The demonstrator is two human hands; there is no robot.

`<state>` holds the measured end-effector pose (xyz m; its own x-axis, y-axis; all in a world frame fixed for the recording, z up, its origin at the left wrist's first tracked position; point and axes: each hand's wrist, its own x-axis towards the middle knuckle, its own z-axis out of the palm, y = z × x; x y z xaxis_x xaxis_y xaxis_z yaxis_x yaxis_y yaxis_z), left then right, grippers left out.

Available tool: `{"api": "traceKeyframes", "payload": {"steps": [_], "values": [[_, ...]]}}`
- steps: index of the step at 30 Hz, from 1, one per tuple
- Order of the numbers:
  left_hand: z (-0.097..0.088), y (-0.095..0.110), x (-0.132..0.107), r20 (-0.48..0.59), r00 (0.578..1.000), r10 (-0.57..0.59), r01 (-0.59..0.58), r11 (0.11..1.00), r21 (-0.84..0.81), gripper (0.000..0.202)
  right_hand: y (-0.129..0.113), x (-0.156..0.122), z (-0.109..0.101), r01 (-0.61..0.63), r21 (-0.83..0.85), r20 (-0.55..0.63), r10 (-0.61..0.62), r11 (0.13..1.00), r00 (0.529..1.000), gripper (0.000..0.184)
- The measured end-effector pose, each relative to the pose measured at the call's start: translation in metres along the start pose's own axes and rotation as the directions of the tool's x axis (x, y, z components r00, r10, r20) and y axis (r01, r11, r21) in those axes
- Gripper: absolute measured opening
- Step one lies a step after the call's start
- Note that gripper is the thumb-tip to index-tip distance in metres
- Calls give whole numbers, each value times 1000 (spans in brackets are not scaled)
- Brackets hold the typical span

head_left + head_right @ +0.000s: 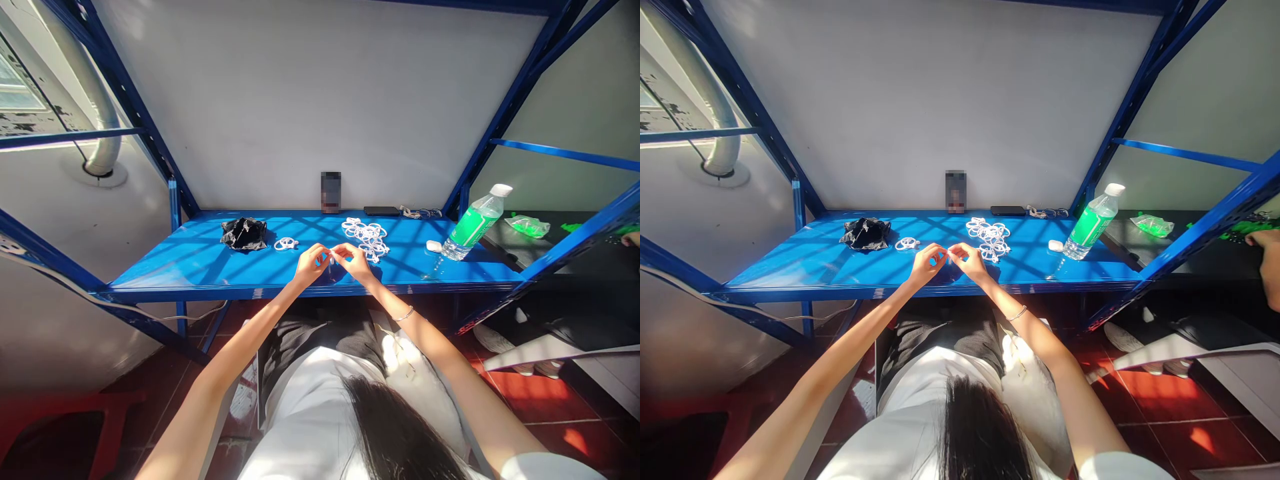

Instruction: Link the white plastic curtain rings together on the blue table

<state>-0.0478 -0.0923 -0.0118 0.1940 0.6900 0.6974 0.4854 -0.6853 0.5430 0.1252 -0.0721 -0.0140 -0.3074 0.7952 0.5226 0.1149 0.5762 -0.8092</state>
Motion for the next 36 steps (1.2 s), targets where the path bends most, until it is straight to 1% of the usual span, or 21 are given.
{"api": "traceKeyframes", "payload": {"steps": [5,9,14,24,28,36], "values": [[0,-1,-1,-7,1000,6,-6,1000,4,15,1,0,0,21,-30,-6,-21,999,1000,31],[1,-2,-1,-23,999,36,-36,999,12,13,-1,0,0,40,-80,-15,-41,996,999,30],[2,-6,-3,-17,998,67,-66,996,55,16,-3,0,0,77,-140,-45,-84,987,995,27],[5,-10,-4,-35,974,223,-212,958,192,16,-5,0,1,189,-215,-92,-212,958,973,26],[5,-9,-4,-42,963,266,-251,942,223,17,-6,0,1,210,-223,-99,-236,952,967,26],[5,-10,-4,-23,971,239,-227,945,235,21,-8,-1,1,225,-251,-99,-256,942,961,26]]}}
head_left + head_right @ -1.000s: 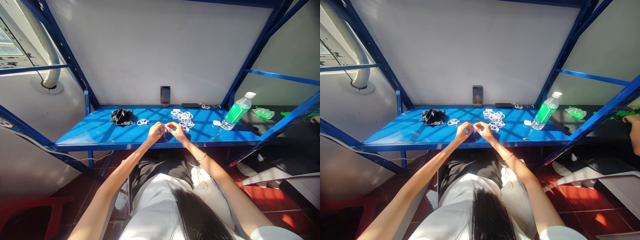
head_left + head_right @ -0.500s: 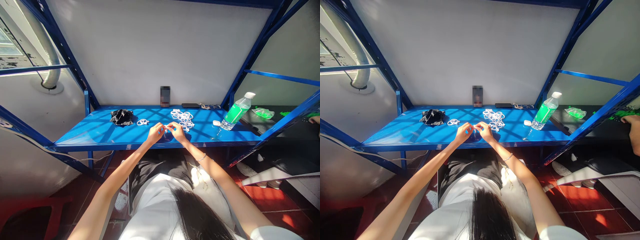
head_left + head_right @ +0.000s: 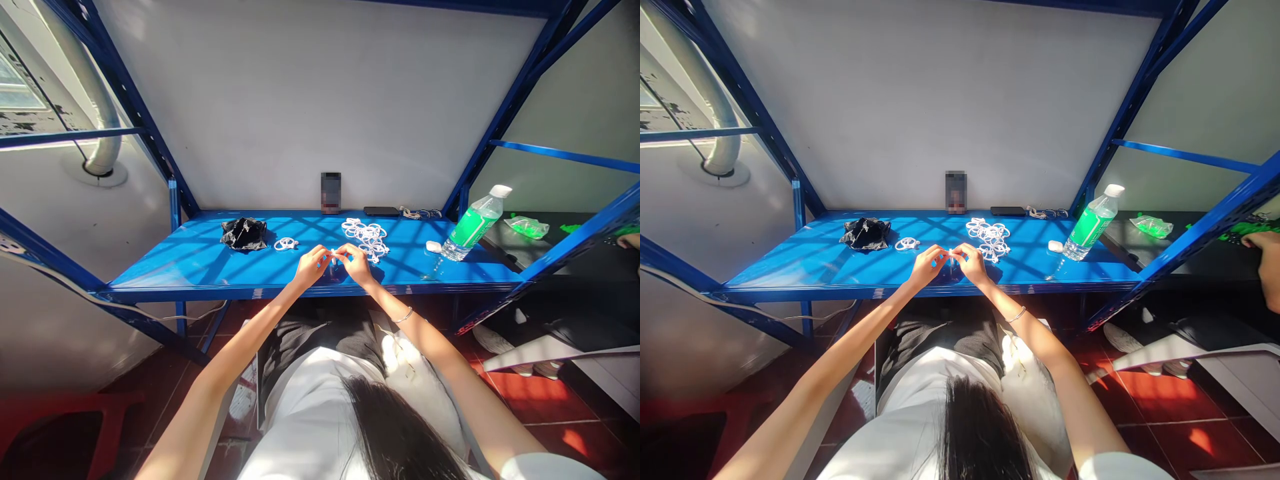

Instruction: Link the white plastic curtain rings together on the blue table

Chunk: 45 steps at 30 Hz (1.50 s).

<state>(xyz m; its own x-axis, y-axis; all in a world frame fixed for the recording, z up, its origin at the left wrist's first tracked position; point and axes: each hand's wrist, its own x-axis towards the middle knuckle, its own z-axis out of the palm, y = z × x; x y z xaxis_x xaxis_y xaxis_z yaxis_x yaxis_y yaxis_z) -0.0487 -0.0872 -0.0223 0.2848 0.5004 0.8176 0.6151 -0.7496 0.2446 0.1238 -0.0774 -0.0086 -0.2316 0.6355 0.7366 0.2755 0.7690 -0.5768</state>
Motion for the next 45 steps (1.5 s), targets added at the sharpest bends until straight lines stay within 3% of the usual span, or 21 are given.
{"api": "traceKeyframes", "payload": {"steps": [23,45], "values": [[-1,2,-1,34,999,-20,18,997,76,27,1,0,1,39,-13,-26,-40,999,999,26],[-3,4,-2,52,998,-48,44,997,62,22,0,-1,0,-20,17,38,19,1000,999,28]]}}
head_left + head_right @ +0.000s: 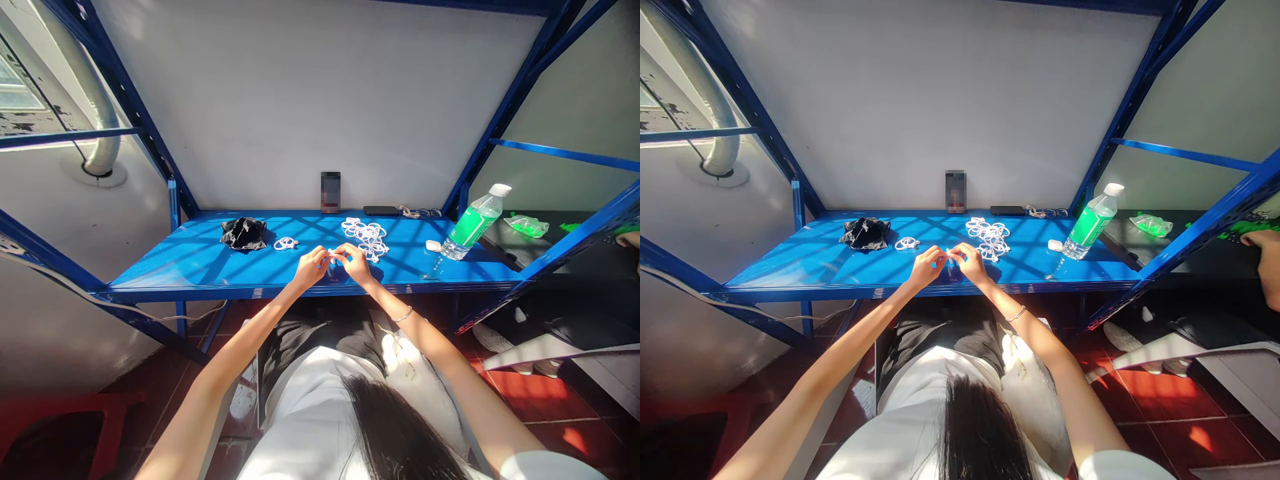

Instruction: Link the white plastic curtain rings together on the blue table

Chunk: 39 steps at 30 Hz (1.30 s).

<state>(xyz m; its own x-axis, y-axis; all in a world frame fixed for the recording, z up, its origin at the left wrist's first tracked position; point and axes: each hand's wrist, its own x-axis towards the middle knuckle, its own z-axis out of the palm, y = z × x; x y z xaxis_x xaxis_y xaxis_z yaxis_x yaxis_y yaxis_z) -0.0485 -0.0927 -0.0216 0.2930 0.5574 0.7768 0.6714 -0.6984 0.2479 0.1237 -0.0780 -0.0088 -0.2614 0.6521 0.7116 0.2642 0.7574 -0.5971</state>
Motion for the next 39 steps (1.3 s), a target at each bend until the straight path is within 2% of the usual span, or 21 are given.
{"api": "traceKeyframes", "payload": {"steps": [7,24,34,39], "values": [[0,0,0,-4,1000,25,-25,1000,-6,21,3,-1,1,12,21,-1,-12,1000,1000,25],[0,0,0,21,1000,3,-3,1000,-10,21,0,0,0,20,-3,-13,-20,1000,1000,29],[1,0,-1,32,999,2,-3,1000,15,20,2,-1,1,14,8,-17,-14,1000,1000,26],[2,-1,0,1,1000,5,-5,1000,1,21,1,-1,0,23,-12,-28,-24,1000,999,25]]}}
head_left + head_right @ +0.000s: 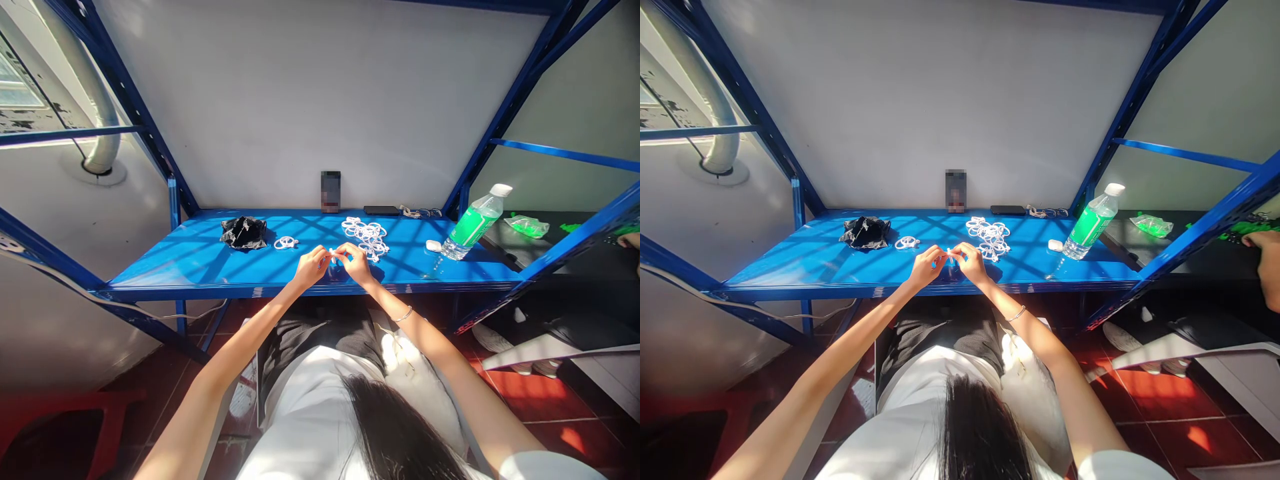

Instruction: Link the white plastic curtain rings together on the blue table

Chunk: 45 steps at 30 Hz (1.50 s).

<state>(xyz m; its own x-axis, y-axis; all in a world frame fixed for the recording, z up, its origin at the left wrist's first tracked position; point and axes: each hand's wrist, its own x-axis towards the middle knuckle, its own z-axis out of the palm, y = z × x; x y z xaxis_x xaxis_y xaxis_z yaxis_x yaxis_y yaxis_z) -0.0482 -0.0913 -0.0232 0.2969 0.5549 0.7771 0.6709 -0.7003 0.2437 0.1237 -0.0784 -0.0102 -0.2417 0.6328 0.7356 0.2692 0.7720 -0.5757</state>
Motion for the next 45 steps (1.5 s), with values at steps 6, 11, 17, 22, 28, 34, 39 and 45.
{"api": "traceKeyframes", "payload": {"steps": [6,11,17,22,28,34,39,45], "values": [[-3,6,4,-50,998,-43,39,996,-79,16,-3,0,-1,-2,12,-22,2,1000,1000,22],[-4,7,8,15,990,-140,141,972,-187,46,-5,1,-2,-90,112,-41,95,990,995,21],[1,-2,8,114,974,-193,222,911,-347,57,-4,1,-4,-147,199,-38,158,969,987,25],[-2,0,10,118,972,-204,234,896,-377,48,-4,1,-3,-150,211,-36,161,966,986,26],[-6,5,12,79,960,-270,277,863,-422,45,-3,1,-2,-141,201,-41,152,969,987,25],[-8,4,12,12,940,-340,304,824,-479,46,-1,2,-1,-156,176,-34,165,972,986,26],[-7,3,11,-3,940,-341,299,826,-477,49,-1,2,-1,-179,143,-19,183,973,983,27],[-8,4,11,-5,948,-317,280,844,-457,49,-3,1,-1,-158,86,-13,160,984,987,27]]}}
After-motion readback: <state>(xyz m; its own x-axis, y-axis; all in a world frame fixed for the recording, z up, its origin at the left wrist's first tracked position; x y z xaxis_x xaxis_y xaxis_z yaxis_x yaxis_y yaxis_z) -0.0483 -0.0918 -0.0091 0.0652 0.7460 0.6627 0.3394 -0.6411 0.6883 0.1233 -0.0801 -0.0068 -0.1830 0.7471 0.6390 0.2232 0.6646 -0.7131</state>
